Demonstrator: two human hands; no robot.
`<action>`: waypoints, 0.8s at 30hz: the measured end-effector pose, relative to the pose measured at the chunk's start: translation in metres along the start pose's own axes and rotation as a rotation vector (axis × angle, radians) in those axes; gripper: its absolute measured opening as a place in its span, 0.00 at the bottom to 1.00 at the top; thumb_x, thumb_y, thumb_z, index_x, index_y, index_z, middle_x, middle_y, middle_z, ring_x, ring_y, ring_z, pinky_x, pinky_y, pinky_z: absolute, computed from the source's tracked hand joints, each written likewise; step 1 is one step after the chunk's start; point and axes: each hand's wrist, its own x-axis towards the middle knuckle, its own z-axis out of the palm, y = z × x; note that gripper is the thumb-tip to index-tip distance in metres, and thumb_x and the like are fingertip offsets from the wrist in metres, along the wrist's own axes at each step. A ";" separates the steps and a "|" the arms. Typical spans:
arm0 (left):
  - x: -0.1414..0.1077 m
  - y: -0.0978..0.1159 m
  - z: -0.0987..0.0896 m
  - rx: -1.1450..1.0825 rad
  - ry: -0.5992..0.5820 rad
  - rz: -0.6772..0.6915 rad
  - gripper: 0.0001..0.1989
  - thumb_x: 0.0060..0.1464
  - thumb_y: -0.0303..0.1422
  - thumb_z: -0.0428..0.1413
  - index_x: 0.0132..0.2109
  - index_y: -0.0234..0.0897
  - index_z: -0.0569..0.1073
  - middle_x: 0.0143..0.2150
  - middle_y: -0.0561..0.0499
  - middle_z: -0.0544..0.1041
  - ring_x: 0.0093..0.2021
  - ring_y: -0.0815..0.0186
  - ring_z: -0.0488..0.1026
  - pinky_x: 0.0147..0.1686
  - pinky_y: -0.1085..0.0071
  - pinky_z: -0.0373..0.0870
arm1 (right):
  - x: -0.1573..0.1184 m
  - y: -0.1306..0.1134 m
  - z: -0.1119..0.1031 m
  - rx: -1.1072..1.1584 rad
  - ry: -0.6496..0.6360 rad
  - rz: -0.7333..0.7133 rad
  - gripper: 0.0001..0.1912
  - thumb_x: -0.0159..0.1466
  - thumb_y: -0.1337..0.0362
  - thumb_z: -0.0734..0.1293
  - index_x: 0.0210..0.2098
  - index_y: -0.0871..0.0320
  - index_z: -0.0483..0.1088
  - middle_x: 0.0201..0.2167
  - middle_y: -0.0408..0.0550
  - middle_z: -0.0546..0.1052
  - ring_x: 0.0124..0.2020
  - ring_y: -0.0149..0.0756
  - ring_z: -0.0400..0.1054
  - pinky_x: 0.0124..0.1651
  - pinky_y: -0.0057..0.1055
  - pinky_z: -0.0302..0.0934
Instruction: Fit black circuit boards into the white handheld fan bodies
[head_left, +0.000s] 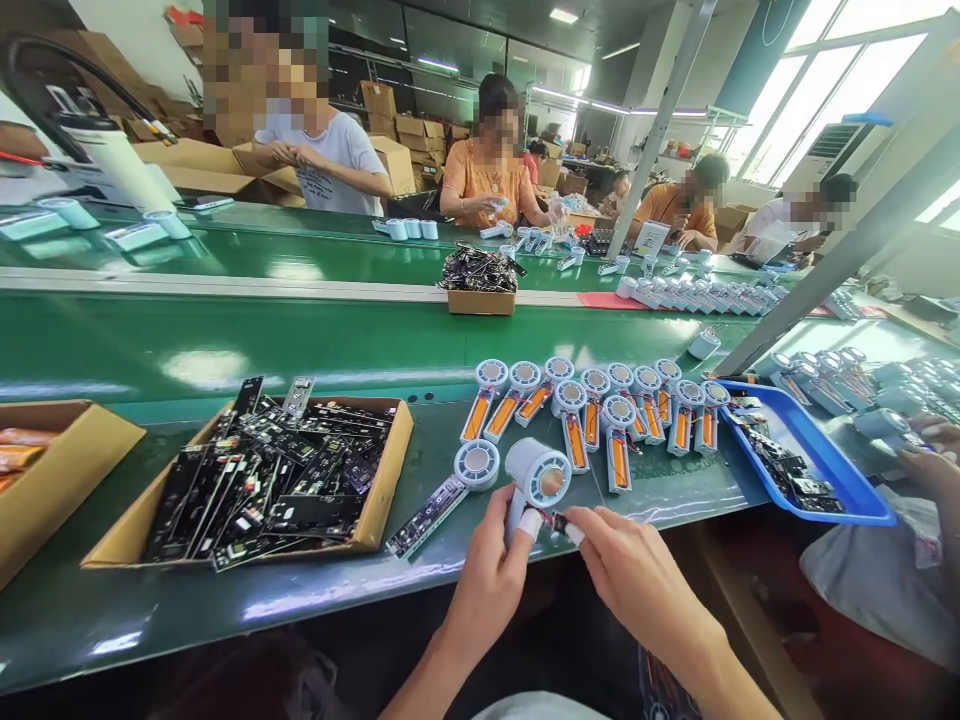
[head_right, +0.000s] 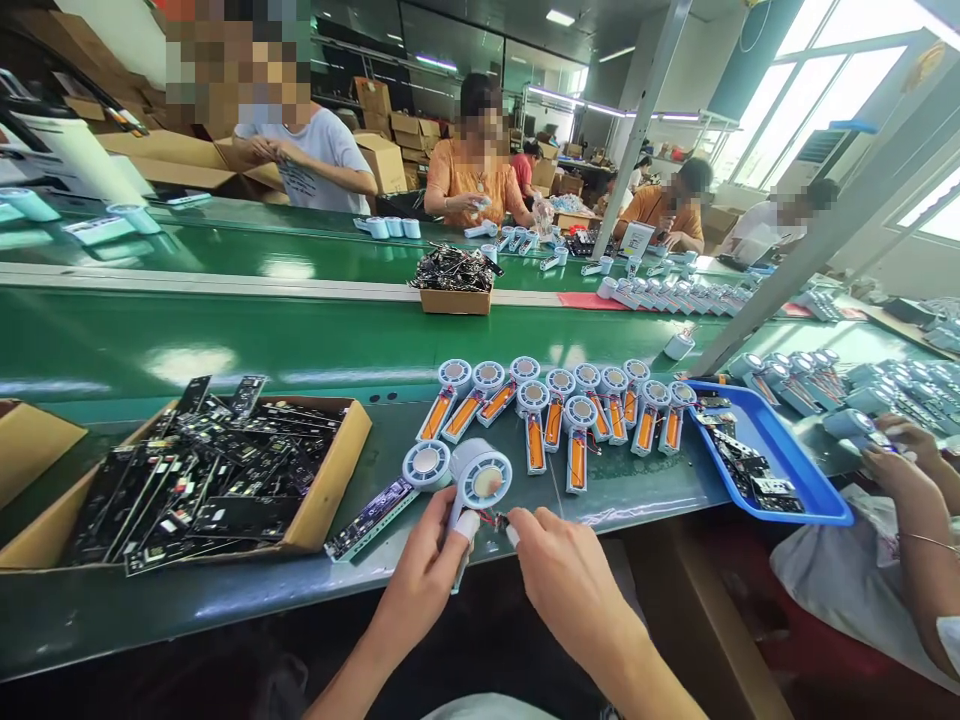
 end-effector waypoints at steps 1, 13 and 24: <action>0.000 0.002 0.000 -0.025 -0.009 -0.015 0.15 0.62 0.39 0.48 0.52 0.39 0.71 0.39 0.50 0.76 0.40 0.60 0.73 0.41 0.66 0.70 | 0.001 -0.003 -0.005 0.019 -0.094 -0.046 0.10 0.68 0.69 0.61 0.40 0.53 0.74 0.28 0.45 0.78 0.27 0.37 0.72 0.29 0.28 0.59; -0.003 -0.005 -0.001 -0.649 -0.239 -0.237 0.23 0.59 0.47 0.51 0.54 0.38 0.72 0.34 0.50 0.77 0.30 0.64 0.73 0.33 0.68 0.72 | 0.007 -0.011 0.044 1.144 -0.170 0.265 0.27 0.70 0.43 0.58 0.23 0.56 0.59 0.12 0.35 0.59 0.14 0.24 0.49 0.21 0.24 0.45; -0.008 -0.007 0.011 -0.190 0.004 -0.111 0.17 0.61 0.44 0.52 0.49 0.38 0.73 0.47 0.46 0.79 0.49 0.58 0.75 0.48 0.68 0.71 | -0.007 -0.025 0.056 1.205 0.045 0.375 0.24 0.69 0.44 0.61 0.27 0.57 0.63 0.17 0.36 0.63 0.18 0.25 0.53 0.23 0.23 0.51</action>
